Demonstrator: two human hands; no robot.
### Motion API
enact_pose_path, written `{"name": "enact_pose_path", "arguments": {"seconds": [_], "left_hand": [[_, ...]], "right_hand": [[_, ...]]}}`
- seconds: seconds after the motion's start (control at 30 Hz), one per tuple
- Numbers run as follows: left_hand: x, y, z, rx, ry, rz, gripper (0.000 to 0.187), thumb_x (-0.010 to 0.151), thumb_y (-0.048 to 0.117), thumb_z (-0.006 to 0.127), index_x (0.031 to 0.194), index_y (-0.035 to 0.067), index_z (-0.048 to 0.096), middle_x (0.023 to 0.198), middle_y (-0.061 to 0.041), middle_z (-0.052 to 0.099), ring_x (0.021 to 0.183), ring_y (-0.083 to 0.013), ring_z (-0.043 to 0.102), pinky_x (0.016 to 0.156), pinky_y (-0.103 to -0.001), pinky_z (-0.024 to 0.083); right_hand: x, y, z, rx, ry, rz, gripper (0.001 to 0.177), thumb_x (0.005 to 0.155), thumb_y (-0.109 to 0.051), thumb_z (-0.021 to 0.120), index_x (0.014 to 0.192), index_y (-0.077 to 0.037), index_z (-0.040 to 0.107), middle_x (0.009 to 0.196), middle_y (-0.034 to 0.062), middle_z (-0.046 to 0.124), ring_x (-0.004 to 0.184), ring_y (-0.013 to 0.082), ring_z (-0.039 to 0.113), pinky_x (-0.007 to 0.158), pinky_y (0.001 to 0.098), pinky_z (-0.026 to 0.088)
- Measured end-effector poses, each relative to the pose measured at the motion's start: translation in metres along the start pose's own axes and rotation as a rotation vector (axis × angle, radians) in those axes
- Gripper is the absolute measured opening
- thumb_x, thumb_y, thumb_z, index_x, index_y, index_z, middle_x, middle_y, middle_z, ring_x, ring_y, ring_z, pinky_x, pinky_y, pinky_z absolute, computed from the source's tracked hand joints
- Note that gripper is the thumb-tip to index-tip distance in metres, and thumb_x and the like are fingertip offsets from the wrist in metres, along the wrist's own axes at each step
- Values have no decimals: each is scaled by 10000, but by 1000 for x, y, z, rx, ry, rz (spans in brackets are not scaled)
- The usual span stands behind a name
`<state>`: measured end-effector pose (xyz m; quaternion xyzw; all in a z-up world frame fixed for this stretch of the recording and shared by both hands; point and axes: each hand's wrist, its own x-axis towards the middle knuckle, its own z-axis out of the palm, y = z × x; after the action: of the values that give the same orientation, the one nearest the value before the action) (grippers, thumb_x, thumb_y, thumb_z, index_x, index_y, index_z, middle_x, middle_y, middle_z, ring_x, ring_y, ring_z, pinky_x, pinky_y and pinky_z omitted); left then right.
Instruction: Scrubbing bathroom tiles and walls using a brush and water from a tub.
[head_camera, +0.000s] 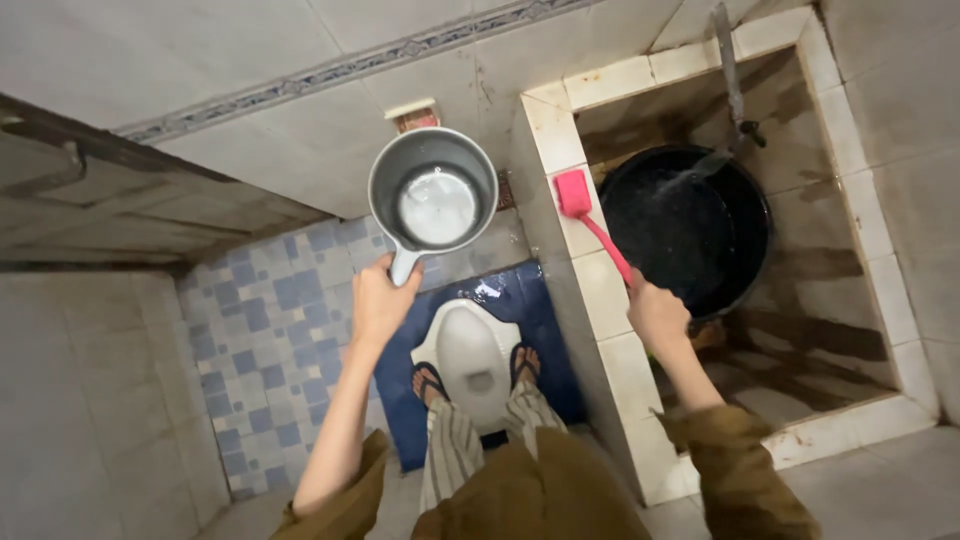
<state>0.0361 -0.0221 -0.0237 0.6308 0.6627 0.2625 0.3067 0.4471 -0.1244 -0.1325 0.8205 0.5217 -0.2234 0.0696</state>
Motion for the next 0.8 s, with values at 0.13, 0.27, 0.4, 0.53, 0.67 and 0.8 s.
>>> {"name": "enact_pose_path", "arguments": {"seconds": [0.13,0.27,0.4,0.53,0.67,0.8], "left_hand": [[-5,20,10,-8,-53,-226,319,853,304,745,907,-11,739,690,-232,696,638,-337,744,629,-426,549],[-8,30,16,-21,-27,-188,332,864,298,765,865,-32,728,631,-204,677,560,-295,713,563,-412,548],[-11,40,7,-47,-25,-184,310,854,287,764,863,-20,722,575,-162,661,459,-239,683,485,-384,527],[-17,42,-3,-3,-39,-225,389,891,313,773,799,-54,682,570,-180,651,457,-252,678,490,-393,520],[-21,34,-8,-18,-38,-222,328,861,291,774,843,-31,711,582,-186,664,463,-243,682,498,-400,525],[-18,44,-13,-16,-18,-249,307,859,297,765,871,-8,734,622,-182,684,500,-271,698,543,-397,542]], "right_hand": [[16,8,-8,-8,10,5,422,955,-331,556,1376,-299,572,907,281,723,841,519,703,750,608,566],[103,-12,0,79,164,-135,261,999,-280,571,1240,-190,615,919,263,720,839,528,691,715,621,554],[130,-15,-12,125,168,-185,229,972,-265,583,1174,-168,633,906,248,716,821,528,686,680,623,557],[61,32,10,43,116,-164,276,1045,-308,538,1285,-212,634,928,255,728,834,521,700,733,619,571],[17,39,5,-2,22,-51,479,960,-334,570,1438,-302,560,930,285,730,835,524,704,751,620,573],[73,6,-7,36,68,-144,393,1014,-311,533,1400,-263,582,972,266,730,876,525,695,768,623,559]]}}
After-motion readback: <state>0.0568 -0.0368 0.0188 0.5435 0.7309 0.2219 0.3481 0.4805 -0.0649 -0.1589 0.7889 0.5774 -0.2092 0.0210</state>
